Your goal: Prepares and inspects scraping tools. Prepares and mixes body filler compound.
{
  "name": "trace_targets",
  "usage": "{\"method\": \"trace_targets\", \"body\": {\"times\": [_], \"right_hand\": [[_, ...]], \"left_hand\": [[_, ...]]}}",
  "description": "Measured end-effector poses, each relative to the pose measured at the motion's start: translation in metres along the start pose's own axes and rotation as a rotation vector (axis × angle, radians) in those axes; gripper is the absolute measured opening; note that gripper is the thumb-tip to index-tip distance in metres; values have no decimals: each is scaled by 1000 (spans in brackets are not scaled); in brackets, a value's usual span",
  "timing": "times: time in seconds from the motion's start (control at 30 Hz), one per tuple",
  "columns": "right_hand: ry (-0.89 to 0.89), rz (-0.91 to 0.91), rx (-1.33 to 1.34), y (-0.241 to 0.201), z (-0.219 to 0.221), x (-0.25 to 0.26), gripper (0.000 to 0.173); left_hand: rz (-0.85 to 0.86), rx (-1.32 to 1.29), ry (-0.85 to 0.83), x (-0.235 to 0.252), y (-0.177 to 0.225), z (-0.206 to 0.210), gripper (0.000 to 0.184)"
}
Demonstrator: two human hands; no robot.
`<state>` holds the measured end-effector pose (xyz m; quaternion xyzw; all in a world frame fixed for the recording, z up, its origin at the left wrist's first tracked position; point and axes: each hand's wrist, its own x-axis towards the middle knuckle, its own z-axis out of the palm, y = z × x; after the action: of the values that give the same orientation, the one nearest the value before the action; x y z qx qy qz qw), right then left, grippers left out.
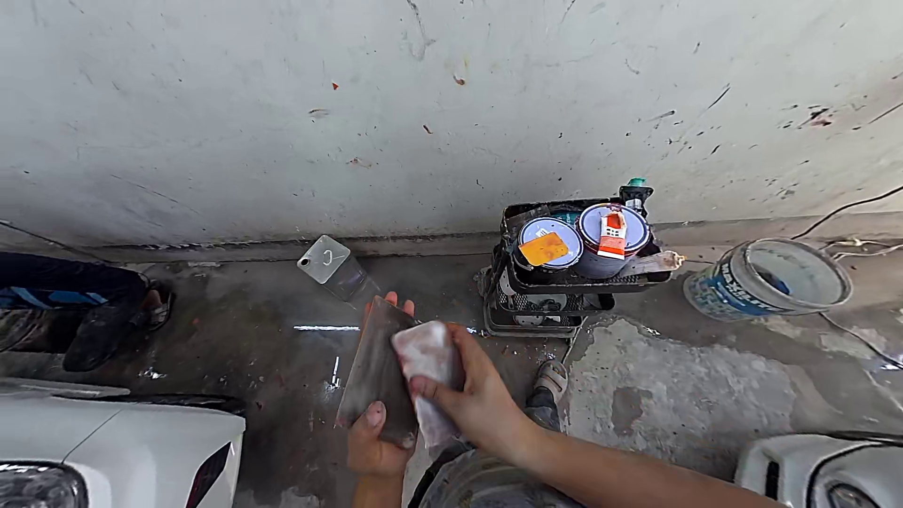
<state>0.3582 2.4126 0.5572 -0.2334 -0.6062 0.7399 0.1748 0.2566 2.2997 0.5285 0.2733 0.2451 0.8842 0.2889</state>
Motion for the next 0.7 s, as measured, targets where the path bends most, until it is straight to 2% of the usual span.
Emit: {"method": "trace_targets", "body": {"times": [0.07, 0.1, 0.17, 0.2, 0.27, 0.33, 0.4, 0.43, 0.5, 0.57, 0.63, 0.7], "right_hand": [[139, 334, 359, -9, -2, 10, 67], [185, 430, 477, -14, -5, 14, 62], [241, 448, 562, -20, -10, 19, 57], [259, 389, 539, -23, -14, 22, 57], [291, 182, 382, -26, -19, 23, 61], [292, -122, 27, -26, -20, 17, 70], [273, -373, -333, -29, -16, 10, 75], [291, -465, -426, -30, -14, 10, 74], [378, -561, -438, -30, -10, 15, 74], [405, -553, -440, -30, -7, 16, 79], [287, -614, -494, -32, 0, 6, 76], [89, -708, -560, -39, 6, -9, 69]], "left_hand": [[16, 59, -12, -9, -1, 7, 43], [6, 116, -57, -16, 0, 13, 35], [-73, 233, -200, -30, 6, 16, 37], [-147, 262, -255, -33, 9, 12, 49], [-234, 212, -320, -22, 16, 11, 87], [-290, 13, -290, 1, 25, 16, 113], [-337, -175, -188, 18, 27, 24, 108], [-305, -157, -167, 21, 25, 28, 102], [-171, 46, -145, 20, 16, 37, 101], [-56, 274, -157, 16, 9, 41, 109], [39, 447, -142, 7, 1, 32, 96], [73, 400, -224, 5, -4, 23, 77]]}}
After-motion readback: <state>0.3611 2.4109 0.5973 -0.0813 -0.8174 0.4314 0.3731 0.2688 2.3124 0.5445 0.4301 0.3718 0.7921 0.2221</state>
